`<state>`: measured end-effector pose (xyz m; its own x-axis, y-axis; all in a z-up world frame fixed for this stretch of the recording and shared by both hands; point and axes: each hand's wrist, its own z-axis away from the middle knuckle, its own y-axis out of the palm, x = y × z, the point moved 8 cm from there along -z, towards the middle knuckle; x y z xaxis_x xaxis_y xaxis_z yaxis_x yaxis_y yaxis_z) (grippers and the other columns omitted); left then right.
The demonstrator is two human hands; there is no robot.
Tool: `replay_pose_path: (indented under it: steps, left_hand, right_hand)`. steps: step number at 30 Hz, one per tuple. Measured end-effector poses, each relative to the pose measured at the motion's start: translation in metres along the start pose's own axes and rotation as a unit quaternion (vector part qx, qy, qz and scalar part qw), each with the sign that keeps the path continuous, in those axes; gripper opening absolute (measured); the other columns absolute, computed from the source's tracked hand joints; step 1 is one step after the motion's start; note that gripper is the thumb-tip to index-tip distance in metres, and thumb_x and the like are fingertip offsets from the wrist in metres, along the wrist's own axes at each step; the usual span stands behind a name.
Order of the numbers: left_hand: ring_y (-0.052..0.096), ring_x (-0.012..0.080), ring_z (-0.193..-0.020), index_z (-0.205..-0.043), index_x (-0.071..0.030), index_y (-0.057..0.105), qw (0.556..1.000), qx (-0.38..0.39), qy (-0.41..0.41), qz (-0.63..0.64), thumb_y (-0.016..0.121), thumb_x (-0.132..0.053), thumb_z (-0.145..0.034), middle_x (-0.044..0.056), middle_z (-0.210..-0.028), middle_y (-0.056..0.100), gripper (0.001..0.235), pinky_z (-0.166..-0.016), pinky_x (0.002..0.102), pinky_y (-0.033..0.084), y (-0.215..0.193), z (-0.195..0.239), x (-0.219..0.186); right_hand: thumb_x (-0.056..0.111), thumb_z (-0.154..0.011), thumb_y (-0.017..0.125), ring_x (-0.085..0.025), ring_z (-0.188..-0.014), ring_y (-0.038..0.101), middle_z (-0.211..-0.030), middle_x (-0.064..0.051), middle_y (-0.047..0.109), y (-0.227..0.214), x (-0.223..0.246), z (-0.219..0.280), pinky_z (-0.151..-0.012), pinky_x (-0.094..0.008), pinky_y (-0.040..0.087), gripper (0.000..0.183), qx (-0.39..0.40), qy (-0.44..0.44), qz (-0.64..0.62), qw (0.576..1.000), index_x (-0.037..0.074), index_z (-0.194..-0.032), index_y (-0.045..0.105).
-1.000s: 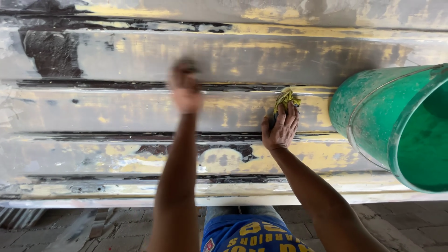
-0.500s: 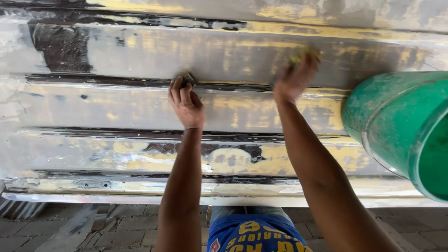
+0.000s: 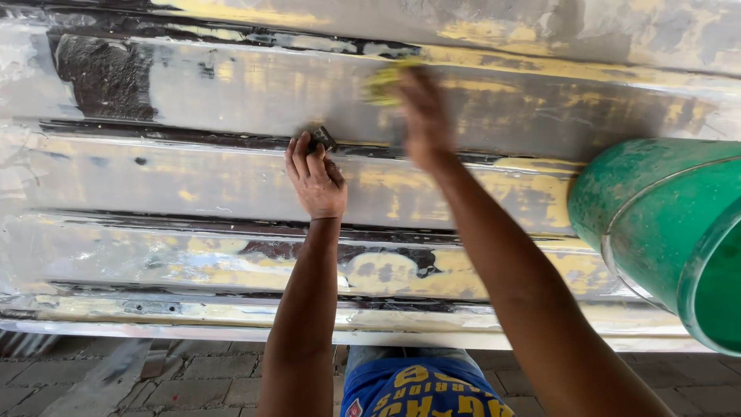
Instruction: The person scrubs a large, horizontal, metallic surface with a yellow cloth, moving their hands back and forth to clean the area. A green bucket is visible on the right side of the frame throughout the process.
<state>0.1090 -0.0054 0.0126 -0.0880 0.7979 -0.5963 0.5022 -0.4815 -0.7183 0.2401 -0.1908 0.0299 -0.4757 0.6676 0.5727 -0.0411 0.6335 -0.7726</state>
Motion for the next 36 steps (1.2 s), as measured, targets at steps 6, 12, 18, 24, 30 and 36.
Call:
replay_pose_path:
  steps: [6, 12, 18, 24, 30, 36]
  left_hand:
    - [0.045, 0.0467, -0.14, -0.119, -0.003, 0.056, 1.0, 0.006, -0.017, -0.009, 0.056, 0.001, -0.098, 0.019, -0.145, 0.053, 0.021, -0.117, 0.06, 0.039, 0.001, 0.002, -0.003]
    - [0.045, 0.0449, -0.141, -0.121, -0.005, 0.055, 1.0, 0.008, -0.018, -0.013, 0.057, 0.0, -0.099, 0.017, -0.146, 0.052, 0.023, -0.12, 0.06, 0.038, 0.007, 0.005, 0.002]
    - [0.046, 0.0469, -0.137, -0.124, -0.002, 0.054, 1.0, 0.008, -0.013, 0.021, 0.058, -0.002, -0.096, 0.02, -0.143, 0.051, 0.028, -0.115, 0.06, 0.04, -0.002, -0.005, 0.001]
    - [0.048, 0.0459, -0.137, -0.119, -0.004, 0.056, 1.0, -0.014, 0.009, 0.012, 0.057, 0.0, -0.098, 0.019, -0.143, 0.054, 0.022, -0.114, 0.059, 0.043, -0.003, -0.002, 0.001]
    - [0.05, 0.0401, -0.136, -0.109, -0.007, 0.064, 1.0, -0.005, 0.003, 0.013, 0.059, 0.0, -0.091, 0.014, -0.139, 0.059, 0.021, -0.113, 0.057, 0.043, 0.022, -0.003, -0.005]
    - [0.052, 0.0272, -0.143, -0.111, -0.012, 0.071, 0.975, 0.163, 0.127, 0.076, 0.061, 0.0, -0.094, 0.006, -0.141, 0.06, 0.024, -0.128, 0.044, 0.042, 0.117, 0.007, -0.104]
  right_hand:
    - [0.022, -0.112, 0.046, -0.039, -0.149, 0.044, -0.159, -0.019, 0.046, -0.112, -0.17, 0.123, -0.123, -0.052, 0.04, 0.038, -0.206, 0.314, 0.175, 0.91, 0.011, -0.147, 0.056]
    - [0.036, -0.11, 0.053, -0.037, -0.159, 0.017, -0.169, -0.022, 0.018, 0.036, -0.078, 0.032, -0.133, -0.056, 0.009, 0.072, -0.157, 0.12, 0.259, 0.945, 0.0, -0.162, 0.02]
    - [0.009, -0.096, 0.067, -0.036, -0.153, 0.022, -0.164, -0.014, 0.031, 0.134, 0.11, -0.068, -0.129, -0.049, 0.018, 0.058, 0.224, -0.05, 0.009, 0.973, 0.012, -0.151, 0.049]
    - [-0.007, -0.098, 0.062, -0.029, -0.148, 0.047, -0.153, -0.007, 0.054, 0.053, 0.049, -0.013, -0.125, -0.045, 0.038, 0.034, 0.039, -0.054, 0.056, 0.996, 0.014, -0.123, 0.069]
    - [0.012, -0.104, 0.053, -0.041, -0.15, 0.037, -0.159, -0.018, 0.041, -0.051, -0.049, 0.167, -0.124, -0.059, 0.034, 0.045, -0.015, 0.199, 0.215, 0.956, 0.01, -0.148, 0.048]
    - [0.033, -0.099, 0.058, -0.05, -0.148, 0.028, -0.16, -0.025, 0.03, -0.026, 0.018, 0.154, -0.121, -0.065, 0.026, 0.065, 0.009, 0.145, 0.153, 0.977, 0.003, -0.153, 0.036]
